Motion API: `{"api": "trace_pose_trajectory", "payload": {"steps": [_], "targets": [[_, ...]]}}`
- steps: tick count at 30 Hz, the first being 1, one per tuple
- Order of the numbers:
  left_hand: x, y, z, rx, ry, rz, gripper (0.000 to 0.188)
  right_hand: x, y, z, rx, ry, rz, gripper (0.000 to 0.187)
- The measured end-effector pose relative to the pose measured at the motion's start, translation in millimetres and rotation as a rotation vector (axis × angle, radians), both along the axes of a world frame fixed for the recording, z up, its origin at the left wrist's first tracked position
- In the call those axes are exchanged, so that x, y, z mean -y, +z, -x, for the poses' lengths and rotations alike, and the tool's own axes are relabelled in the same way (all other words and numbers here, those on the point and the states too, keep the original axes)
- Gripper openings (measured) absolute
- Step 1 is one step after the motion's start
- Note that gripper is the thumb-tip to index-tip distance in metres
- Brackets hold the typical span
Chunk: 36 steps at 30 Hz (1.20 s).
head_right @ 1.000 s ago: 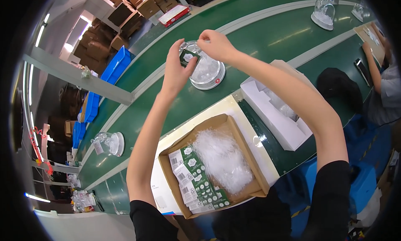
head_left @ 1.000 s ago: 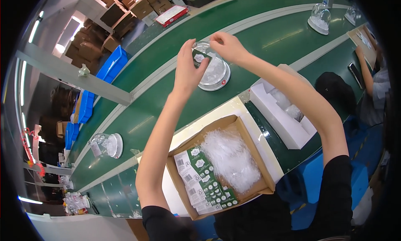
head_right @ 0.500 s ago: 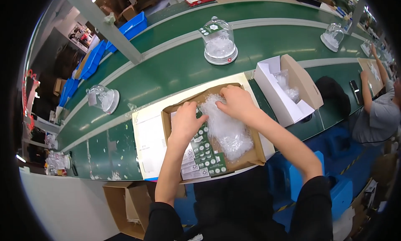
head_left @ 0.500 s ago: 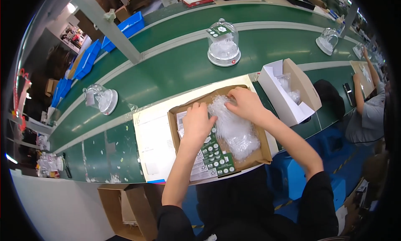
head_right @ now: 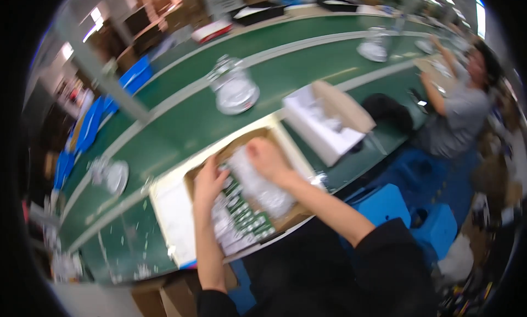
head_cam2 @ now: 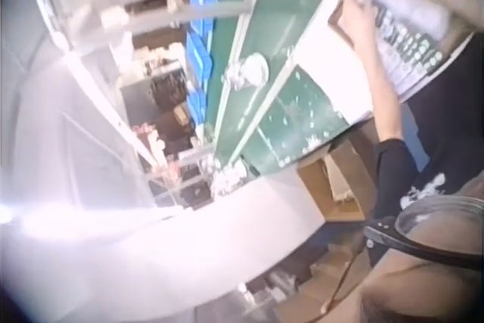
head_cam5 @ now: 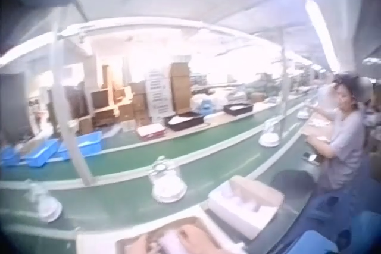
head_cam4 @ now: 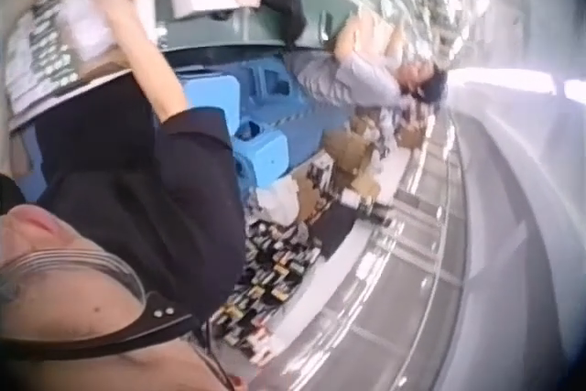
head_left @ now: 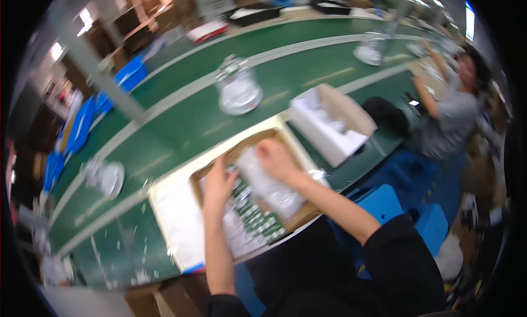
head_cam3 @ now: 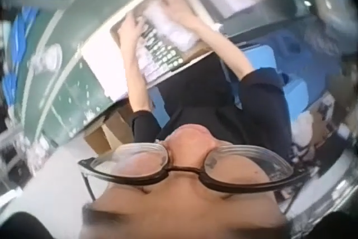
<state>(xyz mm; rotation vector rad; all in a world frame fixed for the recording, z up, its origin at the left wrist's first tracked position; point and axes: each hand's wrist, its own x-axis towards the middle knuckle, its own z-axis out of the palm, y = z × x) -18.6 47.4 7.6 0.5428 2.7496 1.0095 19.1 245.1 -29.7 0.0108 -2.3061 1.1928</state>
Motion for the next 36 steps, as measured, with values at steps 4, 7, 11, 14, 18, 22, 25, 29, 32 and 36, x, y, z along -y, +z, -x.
{"api": "trace_pose_trajectory", "payload": {"steps": [4,7,11,14,18,22,25,29,32,36], "targets": [[43.4,-1.1,-11.8,-0.138,-0.026,-0.019,0.060,28.9,15.6,0.4,0.012,0.104,0.013,0.013],[40.9,3.6,-31.3,-0.108,-0.066,0.181,0.055,19.9,14.6,-2.9,-0.089,0.089,-0.041,0.014],[39.8,-10.3,-33.7,-0.319,-0.026,0.318,0.051,15.0,23.7,-5.7,-0.113,0.134,-0.040,0.013],[40.2,0.7,-19.0,-0.021,-0.009,0.226,0.045,13.1,28.0,-7.5,-0.117,0.173,0.012,0.013],[50.8,12.5,-4.5,0.198,-0.089,0.005,0.030,16.8,33.9,-10.6,-0.049,0.189,0.088,0.014],[54.9,21.6,-2.3,0.172,-0.076,-0.049,0.029,19.4,37.7,-14.2,-0.057,0.130,0.159,0.018],[60.2,33.3,-7.4,0.175,-0.074,-0.061,0.036,19.0,37.8,-16.4,-0.158,0.121,0.202,0.018],[49.1,63.8,-25.4,0.071,-0.029,-0.167,0.035,11.0,31.7,-15.0,-0.112,0.092,0.117,0.019],[30.6,87.6,-25.5,0.080,-0.015,-0.414,0.020,15.6,31.9,-8.8,-0.063,0.061,0.125,0.018],[7.1,57.2,0.5,-0.007,0.090,-0.697,0.020,17.6,35.2,-5.1,-0.084,0.079,0.250,0.012]]}}
